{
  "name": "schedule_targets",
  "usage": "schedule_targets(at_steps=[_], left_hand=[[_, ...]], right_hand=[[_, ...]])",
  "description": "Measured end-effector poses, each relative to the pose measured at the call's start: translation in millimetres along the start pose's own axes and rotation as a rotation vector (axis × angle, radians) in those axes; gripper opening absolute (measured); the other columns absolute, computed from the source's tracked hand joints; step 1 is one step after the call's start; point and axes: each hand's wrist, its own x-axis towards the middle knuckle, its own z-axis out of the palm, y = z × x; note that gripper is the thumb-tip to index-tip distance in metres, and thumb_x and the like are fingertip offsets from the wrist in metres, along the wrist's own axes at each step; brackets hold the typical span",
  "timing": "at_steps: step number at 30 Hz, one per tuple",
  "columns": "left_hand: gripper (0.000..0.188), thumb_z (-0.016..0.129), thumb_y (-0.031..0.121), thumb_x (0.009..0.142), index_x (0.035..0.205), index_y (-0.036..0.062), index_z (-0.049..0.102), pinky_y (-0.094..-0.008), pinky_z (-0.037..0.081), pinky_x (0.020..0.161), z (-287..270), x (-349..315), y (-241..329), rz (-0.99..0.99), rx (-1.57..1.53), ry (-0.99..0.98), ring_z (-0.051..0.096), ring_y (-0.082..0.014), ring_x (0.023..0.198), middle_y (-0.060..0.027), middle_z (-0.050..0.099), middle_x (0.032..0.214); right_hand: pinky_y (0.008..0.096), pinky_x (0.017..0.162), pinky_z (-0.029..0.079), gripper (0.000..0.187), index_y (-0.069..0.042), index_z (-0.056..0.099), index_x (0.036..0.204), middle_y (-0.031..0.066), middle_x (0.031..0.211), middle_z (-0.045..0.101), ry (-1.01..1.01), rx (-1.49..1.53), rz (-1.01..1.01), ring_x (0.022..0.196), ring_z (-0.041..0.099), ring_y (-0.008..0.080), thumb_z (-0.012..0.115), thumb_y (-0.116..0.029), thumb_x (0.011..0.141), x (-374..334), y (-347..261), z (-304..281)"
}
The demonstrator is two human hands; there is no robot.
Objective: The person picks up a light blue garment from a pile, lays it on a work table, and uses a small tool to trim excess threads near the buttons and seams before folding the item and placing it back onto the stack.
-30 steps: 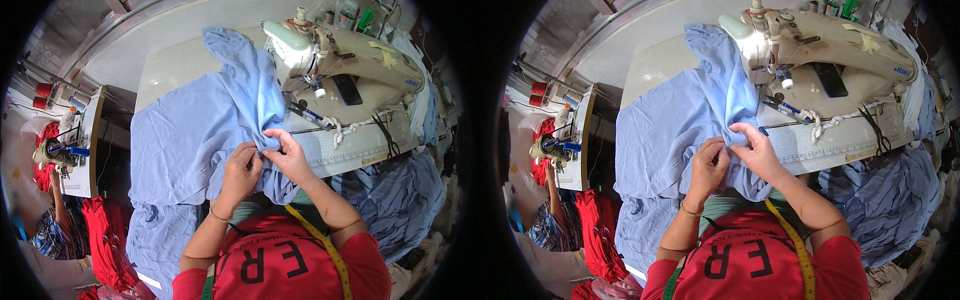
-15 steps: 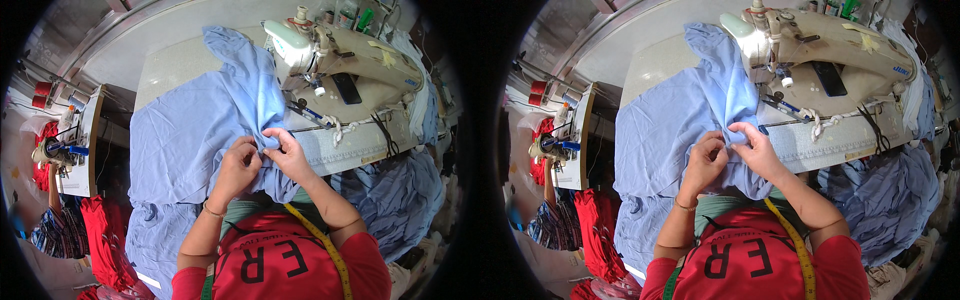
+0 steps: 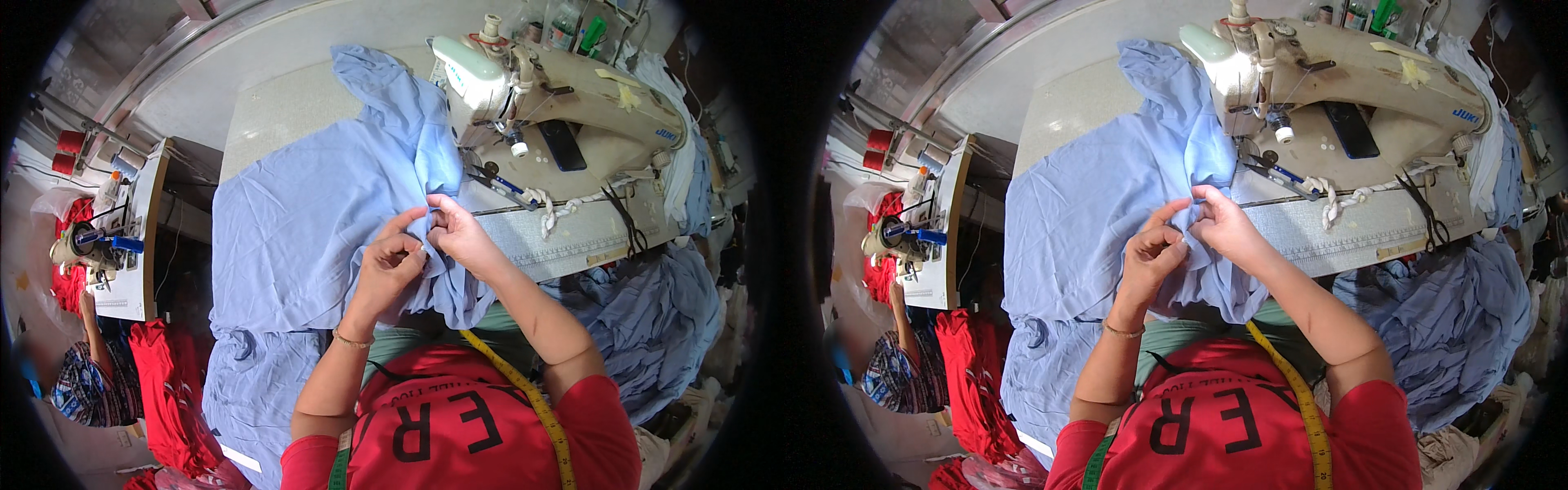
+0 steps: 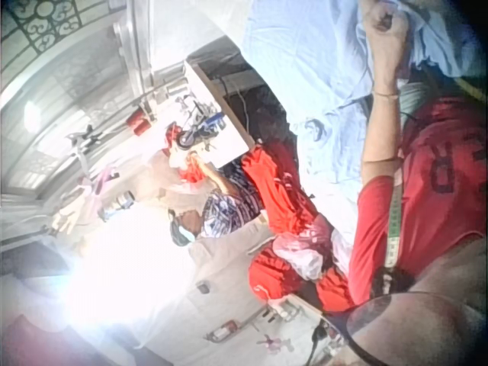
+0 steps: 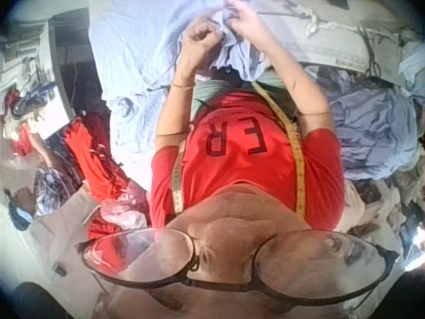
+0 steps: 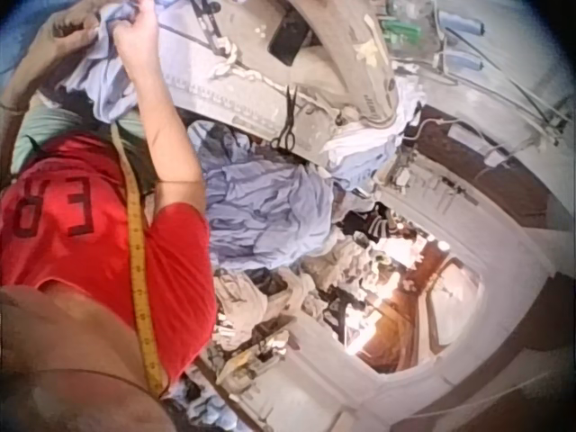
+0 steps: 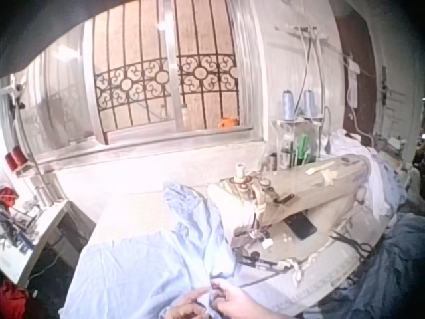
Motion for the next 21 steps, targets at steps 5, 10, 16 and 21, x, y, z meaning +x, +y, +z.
schedule_targets(at_steps=[5,10,16,21], left_hand=[[0.008,0.058,-0.001,0.083,0.077,-0.0029,0.063,-0.0199,0.041,0.067,2,-1,1,-0.055,-0.038,-0.007,0.050,-0.0043,0.078,-0.0053,0.059,0.109],[0.011,0.058,0.002,0.085,0.076,-0.0017,0.063,-0.0203,0.039,0.070,4,-1,0,-0.009,0.128,0.013,0.049,-0.0052,0.080,-0.0046,0.059,0.107],[0.011,0.059,0.004,0.085,0.079,-0.0034,0.063,-0.0214,0.040,0.074,6,-1,-1,-0.013,0.238,0.025,0.050,-0.0073,0.084,-0.0053,0.059,0.106],[0.009,0.059,0.003,0.085,0.082,-0.0040,0.064,-0.0235,0.041,0.078,10,-3,-2,0.040,0.263,0.092,0.053,-0.0111,0.088,-0.0070,0.060,0.105]], right_hand=[[0.0288,0.069,0.046,0.036,-0.002,0.051,0.115,0.0072,0.089,0.059,0.051,-0.474,-0.258,0.079,0.058,0.0187,0.059,-0.001,0.080,0,2,-4],[0.0387,0.080,0.047,0.033,-0.004,0.056,0.110,0.0142,0.098,0.059,0.180,-0.980,-0.486,0.091,0.057,0.0351,0.060,-0.002,0.076,-22,-38,-31],[0.0409,0.090,0.044,0.041,-0.005,0.056,0.114,0.0161,0.109,0.056,0.361,-1.479,-0.259,0.104,0.052,0.0332,0.053,0.005,0.074,-34,-39,-72],[0.0428,0.087,0.044,0.034,-0.004,0.057,0.110,0.0159,0.105,0.057,0.424,-1.466,-0.217,0.099,0.055,0.0336,0.054,0.000,0.077,-29,-32,-82]])
